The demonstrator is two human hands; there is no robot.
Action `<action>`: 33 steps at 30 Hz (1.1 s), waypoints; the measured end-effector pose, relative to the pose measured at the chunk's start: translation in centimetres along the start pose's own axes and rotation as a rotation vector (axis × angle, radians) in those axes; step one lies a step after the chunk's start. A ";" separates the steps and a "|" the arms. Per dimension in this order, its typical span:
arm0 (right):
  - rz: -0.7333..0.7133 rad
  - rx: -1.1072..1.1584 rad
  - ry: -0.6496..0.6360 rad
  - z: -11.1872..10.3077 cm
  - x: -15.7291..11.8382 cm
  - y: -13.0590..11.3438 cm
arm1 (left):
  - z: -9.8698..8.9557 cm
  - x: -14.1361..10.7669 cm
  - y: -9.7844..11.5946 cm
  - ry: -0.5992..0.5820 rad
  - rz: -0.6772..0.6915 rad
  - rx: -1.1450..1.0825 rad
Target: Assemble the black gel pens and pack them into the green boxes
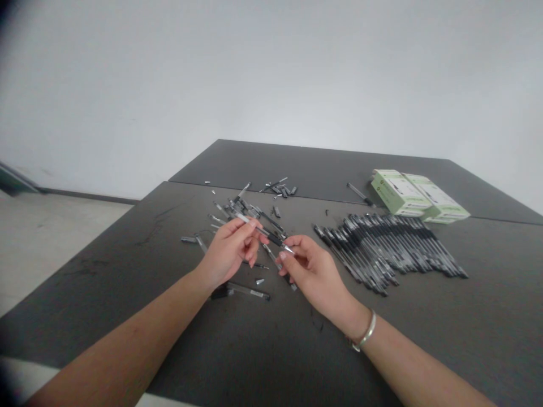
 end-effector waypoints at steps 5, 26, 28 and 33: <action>-0.019 -0.027 0.001 -0.2 0.1 0.3 | 0.0 0.0 0.1 0.004 0.003 0.002; -0.019 -0.158 -0.011 -0.5 0.1 -0.1 | 0.1 -0.1 0.1 -0.020 -0.010 0.006; -0.005 -0.146 -0.024 -0.4 0.1 -0.1 | 0.1 0.0 0.0 -0.025 -0.010 0.008; -0.004 -0.107 -0.018 -0.3 0.1 0.1 | 0.0 0.0 0.0 -0.017 -0.008 0.029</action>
Point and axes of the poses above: each hand's wrist, its own x-axis towards the middle knuckle, its own z-axis out of the palm, y = z × x, the point moved 2 cm from there along x, towards the middle knuckle
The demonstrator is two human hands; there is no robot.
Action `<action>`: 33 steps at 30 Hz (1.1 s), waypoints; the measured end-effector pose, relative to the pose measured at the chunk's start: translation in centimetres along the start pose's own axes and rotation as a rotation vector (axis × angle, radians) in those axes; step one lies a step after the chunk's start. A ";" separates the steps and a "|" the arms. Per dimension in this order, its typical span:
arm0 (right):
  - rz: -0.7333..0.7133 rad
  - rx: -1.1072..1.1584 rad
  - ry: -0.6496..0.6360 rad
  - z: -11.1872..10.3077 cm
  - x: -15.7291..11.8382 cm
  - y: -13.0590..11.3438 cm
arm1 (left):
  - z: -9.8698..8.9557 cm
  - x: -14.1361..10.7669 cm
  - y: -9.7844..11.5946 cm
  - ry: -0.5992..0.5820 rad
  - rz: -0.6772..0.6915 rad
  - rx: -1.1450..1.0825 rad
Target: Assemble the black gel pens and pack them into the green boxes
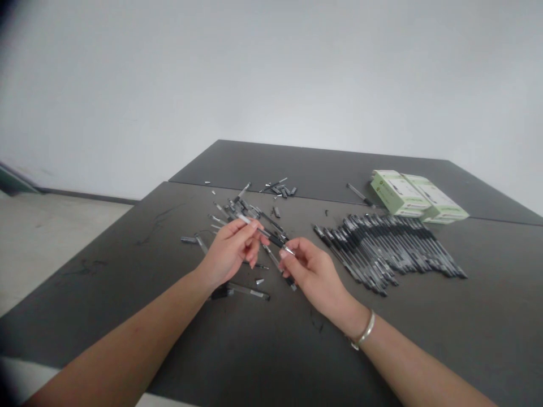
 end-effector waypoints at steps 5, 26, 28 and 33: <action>-0.040 -0.055 0.013 -0.1 -0.1 -0.2 | 0.1 0.0 0.2 -0.003 0.000 -0.024; -0.067 -0.131 0.002 -0.2 -0.3 -0.3 | 0.2 -0.1 0.3 -0.017 -0.004 -0.037; -0.073 -0.121 -0.017 -0.2 -0.3 -0.3 | 0.3 -0.1 0.3 -0.016 0.000 -0.039; -0.054 -0.066 -0.040 0.0 -0.4 -0.4 | 0.3 -0.2 0.2 -0.017 -0.018 -0.035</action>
Point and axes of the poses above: each hand's wrist, its own x-axis towards the middle knuckle, its own z-axis out of the palm, y = z × x, the point moved 2 cm from there along x, towards the middle knuckle
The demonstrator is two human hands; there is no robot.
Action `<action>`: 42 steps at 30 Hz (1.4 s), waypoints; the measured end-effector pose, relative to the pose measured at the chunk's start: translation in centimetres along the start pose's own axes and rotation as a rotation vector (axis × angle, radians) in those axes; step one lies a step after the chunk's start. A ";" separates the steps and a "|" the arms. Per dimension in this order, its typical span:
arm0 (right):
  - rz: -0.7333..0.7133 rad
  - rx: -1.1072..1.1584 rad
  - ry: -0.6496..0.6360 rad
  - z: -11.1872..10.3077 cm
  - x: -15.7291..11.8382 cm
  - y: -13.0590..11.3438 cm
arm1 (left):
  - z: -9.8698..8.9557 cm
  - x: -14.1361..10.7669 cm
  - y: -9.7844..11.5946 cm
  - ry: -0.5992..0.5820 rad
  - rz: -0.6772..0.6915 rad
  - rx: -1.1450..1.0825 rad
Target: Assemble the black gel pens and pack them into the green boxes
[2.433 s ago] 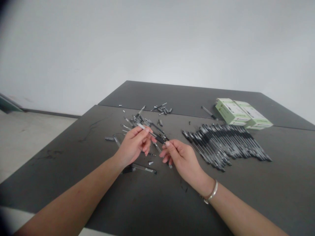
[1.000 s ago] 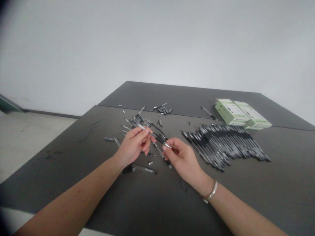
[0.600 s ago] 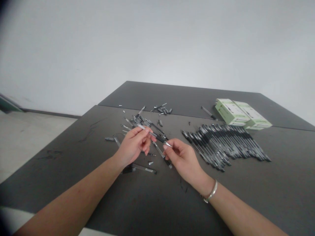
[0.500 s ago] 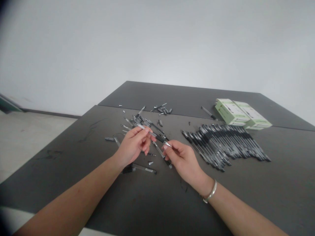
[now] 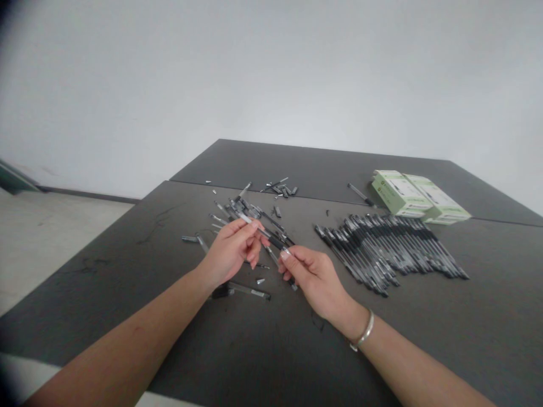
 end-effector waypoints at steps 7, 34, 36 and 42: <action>0.044 0.067 -0.028 0.1 0.1 0.1 | -0.2 0.1 -0.2 -0.015 -0.002 0.004; 0.087 0.123 -0.084 0.3 0.3 0.1 | -0.9 0.4 0.4 0.137 0.060 -0.032; 0.093 0.084 -0.064 0.2 0.4 0.2 | -1.3 0.6 0.6 0.212 0.091 -0.046; 0.073 -0.064 -0.051 0.2 0.8 0.5 | -1.9 0.8 0.9 0.273 0.118 -0.056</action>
Point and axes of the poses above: each hand's wrist, its own x-axis towards the middle knuckle, its own z-axis out of the palm, y = z × x, the point moved 2 cm from there along x, towards the middle knuckle
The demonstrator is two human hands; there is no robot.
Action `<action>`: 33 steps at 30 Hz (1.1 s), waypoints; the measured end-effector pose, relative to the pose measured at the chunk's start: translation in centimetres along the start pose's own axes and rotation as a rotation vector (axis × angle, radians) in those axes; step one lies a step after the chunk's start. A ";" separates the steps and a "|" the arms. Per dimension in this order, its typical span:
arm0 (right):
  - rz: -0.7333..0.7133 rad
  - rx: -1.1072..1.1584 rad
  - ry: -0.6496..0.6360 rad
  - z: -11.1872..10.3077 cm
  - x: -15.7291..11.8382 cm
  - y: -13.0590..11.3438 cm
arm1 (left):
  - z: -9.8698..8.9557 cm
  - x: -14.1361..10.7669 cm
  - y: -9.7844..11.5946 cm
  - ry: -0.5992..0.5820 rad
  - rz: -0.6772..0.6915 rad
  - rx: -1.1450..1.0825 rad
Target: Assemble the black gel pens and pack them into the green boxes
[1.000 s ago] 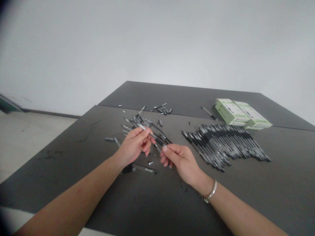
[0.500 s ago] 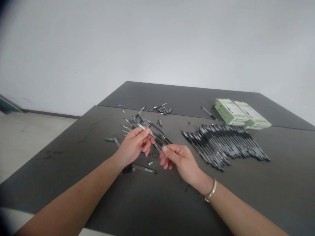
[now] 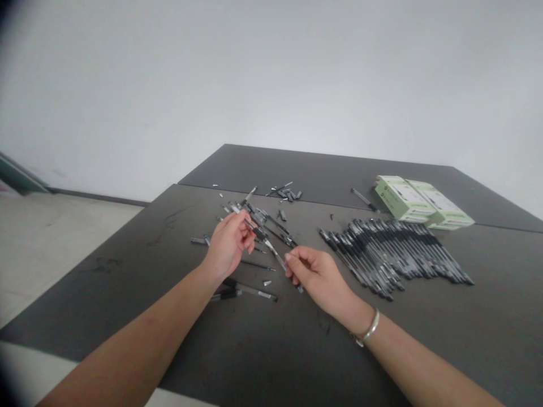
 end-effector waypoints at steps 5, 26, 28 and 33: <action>-0.043 -0.237 0.026 -0.6 0.6 0.0 | -0.1 0.2 0.1 0.014 0.020 -0.007; -0.139 -0.859 0.068 -1.7 5.0 0.4 | -0.1 0.1 -0.4 0.001 0.009 0.028; -0.141 -0.858 0.064 -1.6 5.1 0.2 | 0.3 -0.3 -0.5 -0.065 -0.031 0.050; -0.207 -0.871 0.154 -1.7 6.3 -0.5 | 0.9 -1.0 -0.9 -0.196 -0.115 0.104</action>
Point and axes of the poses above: each hand's wrist, its own x-axis towards the middle knuckle, its own z-axis out of the palm, y = z × x, the point moved 2 cm from there along x, towards the middle knuckle
